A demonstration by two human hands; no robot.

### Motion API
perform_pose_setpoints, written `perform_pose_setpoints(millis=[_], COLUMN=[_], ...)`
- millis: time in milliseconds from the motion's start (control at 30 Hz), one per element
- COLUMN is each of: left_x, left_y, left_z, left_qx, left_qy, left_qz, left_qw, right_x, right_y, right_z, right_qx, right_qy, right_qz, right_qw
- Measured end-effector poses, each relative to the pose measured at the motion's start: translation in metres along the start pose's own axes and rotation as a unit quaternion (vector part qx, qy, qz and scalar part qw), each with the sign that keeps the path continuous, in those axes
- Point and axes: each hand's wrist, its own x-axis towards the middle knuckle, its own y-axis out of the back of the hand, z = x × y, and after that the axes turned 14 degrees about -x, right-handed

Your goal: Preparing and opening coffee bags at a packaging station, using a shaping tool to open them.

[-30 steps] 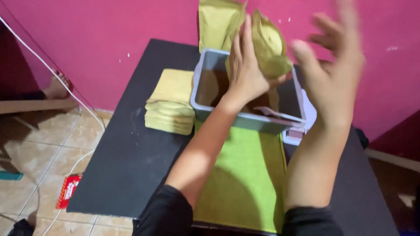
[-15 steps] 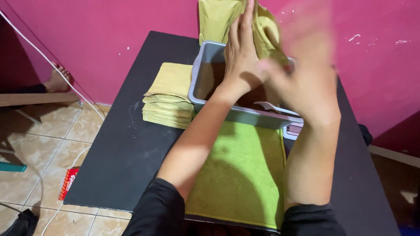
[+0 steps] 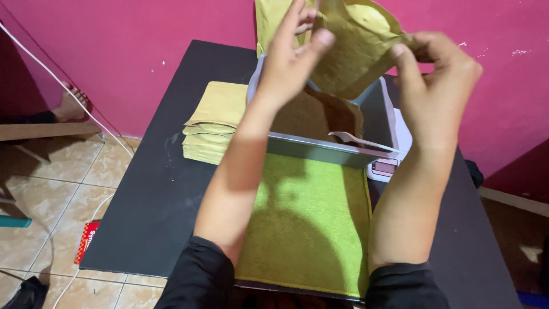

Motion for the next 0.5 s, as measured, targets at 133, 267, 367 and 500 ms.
perform_pose_setpoints(millis=[133,267,367,500], left_x=[0.002,0.000,0.000,0.000], left_y=[-0.001,-0.005,-0.011,-0.014], left_z=[0.013,0.023,0.029,0.027], left_qx=[0.037,0.091,0.078,0.075], left_qy=[-0.047,-0.046,-0.043,-0.033], left_qz=[0.029,0.034,0.023,-0.006], left_qw=[0.998,0.994,0.996,0.997], right_x=[0.002,0.000,0.000,0.002], right_y=[-0.004,0.000,-0.003,-0.001], right_z=[0.002,0.011,0.023,0.021], right_qx=[0.003,0.005,0.007,-0.006], right_qy=[-0.001,-0.013,-0.012,0.015], right_qz=[-0.001,-0.028,-0.022,-0.043], right_qw=[1.000,1.000,1.000,0.999])
